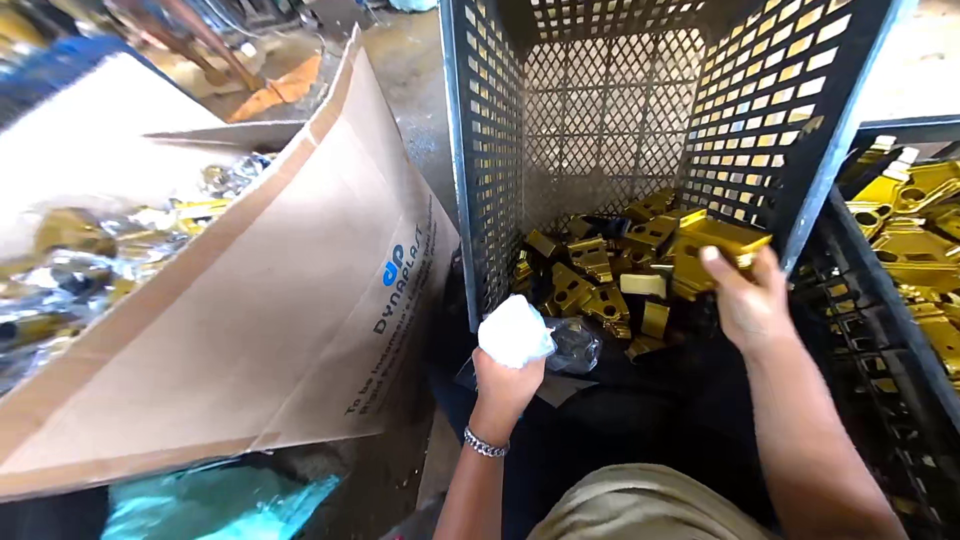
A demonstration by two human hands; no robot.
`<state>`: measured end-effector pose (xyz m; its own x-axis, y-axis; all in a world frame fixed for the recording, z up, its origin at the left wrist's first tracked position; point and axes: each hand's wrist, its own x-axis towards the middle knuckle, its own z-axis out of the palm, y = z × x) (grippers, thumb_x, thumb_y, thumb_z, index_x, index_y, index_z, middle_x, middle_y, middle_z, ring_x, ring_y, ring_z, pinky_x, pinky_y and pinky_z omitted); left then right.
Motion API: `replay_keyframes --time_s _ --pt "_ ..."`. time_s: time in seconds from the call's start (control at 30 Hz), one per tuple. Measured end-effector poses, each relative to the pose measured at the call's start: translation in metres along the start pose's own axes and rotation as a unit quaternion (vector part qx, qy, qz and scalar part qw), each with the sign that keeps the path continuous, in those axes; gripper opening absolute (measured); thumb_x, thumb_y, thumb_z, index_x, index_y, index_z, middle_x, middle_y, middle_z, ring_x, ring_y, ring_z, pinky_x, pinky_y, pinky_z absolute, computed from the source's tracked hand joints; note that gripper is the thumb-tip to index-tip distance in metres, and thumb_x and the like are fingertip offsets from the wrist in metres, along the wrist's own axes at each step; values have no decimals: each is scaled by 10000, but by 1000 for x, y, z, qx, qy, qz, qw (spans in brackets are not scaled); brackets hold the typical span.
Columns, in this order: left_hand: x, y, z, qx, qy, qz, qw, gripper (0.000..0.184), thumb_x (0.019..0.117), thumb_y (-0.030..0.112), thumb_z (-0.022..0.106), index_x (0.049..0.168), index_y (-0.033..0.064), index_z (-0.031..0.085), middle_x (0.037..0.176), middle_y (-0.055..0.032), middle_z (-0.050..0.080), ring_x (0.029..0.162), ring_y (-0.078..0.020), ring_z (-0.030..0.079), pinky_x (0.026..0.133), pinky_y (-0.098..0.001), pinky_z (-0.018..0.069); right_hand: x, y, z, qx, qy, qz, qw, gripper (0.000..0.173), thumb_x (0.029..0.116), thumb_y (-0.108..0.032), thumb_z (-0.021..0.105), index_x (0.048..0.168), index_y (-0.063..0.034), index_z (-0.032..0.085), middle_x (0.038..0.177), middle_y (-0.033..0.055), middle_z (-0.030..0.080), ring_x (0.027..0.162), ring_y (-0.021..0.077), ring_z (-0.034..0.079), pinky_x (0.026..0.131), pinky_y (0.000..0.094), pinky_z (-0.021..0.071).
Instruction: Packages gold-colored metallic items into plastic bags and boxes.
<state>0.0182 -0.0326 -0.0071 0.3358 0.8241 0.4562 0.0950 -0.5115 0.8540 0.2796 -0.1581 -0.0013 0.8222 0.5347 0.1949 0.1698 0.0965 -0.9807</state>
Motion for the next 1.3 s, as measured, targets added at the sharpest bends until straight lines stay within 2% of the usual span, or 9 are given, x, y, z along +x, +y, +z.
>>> replay_keyframes --time_s 0.07,0.23,0.33,0.43,0.7,0.8,1.0,1.2,1.3 --pt "4 2 5 -16 -5 4 1000 505 716 86 852 1070 -177 606 961 -103 738 932 13 693 889 -173 565 -11 -21 -9 64 -28 -59 996 591 889 -223 749 1367 -120 417 1142 -69 648 1022 74 671 885 290 594" --pt "0 19 18 -78 -51 -54 994 535 726 65 858 1117 -176 584 1002 -80 731 958 15 685 907 -177 564 -53 -38 12 62 -368 53 926 564 879 -221 768 1337 -109 458 1230 17 677 889 111 730 669 295 643" --pt "-1 39 19 -148 -66 -172 972 535 780 3 819 1209 -135 531 1029 -58 715 967 -29 693 906 -217 581 -71 -15 52 -127 -298 -92 942 391 885 -134 721 1175 86 577 1048 98 706 930 93 706 822 265 599" --pt "-2 42 11 -138 -82 -174 971 436 789 -27 781 1153 -121 558 966 -54 721 903 -43 704 856 -234 598 -83 -3 74 -268 -369 -149 877 387 871 -63 718 1205 102 612 1173 299 661 979 439 707 819 584 584" --pt "-2 5 9 87 26 12 996 611 720 217 875 1081 -201 614 980 -214 723 945 -148 713 900 -292 576 -60 -11 84 23 -382 160 910 870 772 -153 824 1511 4 393 1376 136 596 1200 137 621 1010 285 531" --pt "0 10 13 135 107 52 984 522 815 218 814 1052 -205 618 960 -234 700 942 -151 694 915 -262 545 -63 -22 79 94 -294 108 945 640 855 -131 743 1430 21 508 1353 105 608 1179 89 621 990 244 536" --pt "-36 49 19 -71 -127 5 989 382 780 142 823 1016 -114 665 932 -91 739 923 -28 696 873 -204 567 -61 -10 77 21 -355 -11 935 722 838 -149 732 1458 97 455 1419 192 570 1248 94 592 1065 233 480" --pt "-12 31 -32 -185 -82 -267 942 309 900 -30 593 1201 -76 542 976 -39 735 855 -101 729 813 -295 622 -17 -71 28 -429 -440 -3 789 342 893 -26 735 1213 72 662 1186 321 649 1128 503 621 983 649 474" --pt "-11 26 -36 -142 -37 -255 956 405 799 -70 742 1170 -75 579 973 -7 743 894 -37 723 845 -249 618 -7 -90 16 -197 -315 -237 897 226 893 -102 722 1112 -45 724 1000 81 733 832 161 714 761 321 619"
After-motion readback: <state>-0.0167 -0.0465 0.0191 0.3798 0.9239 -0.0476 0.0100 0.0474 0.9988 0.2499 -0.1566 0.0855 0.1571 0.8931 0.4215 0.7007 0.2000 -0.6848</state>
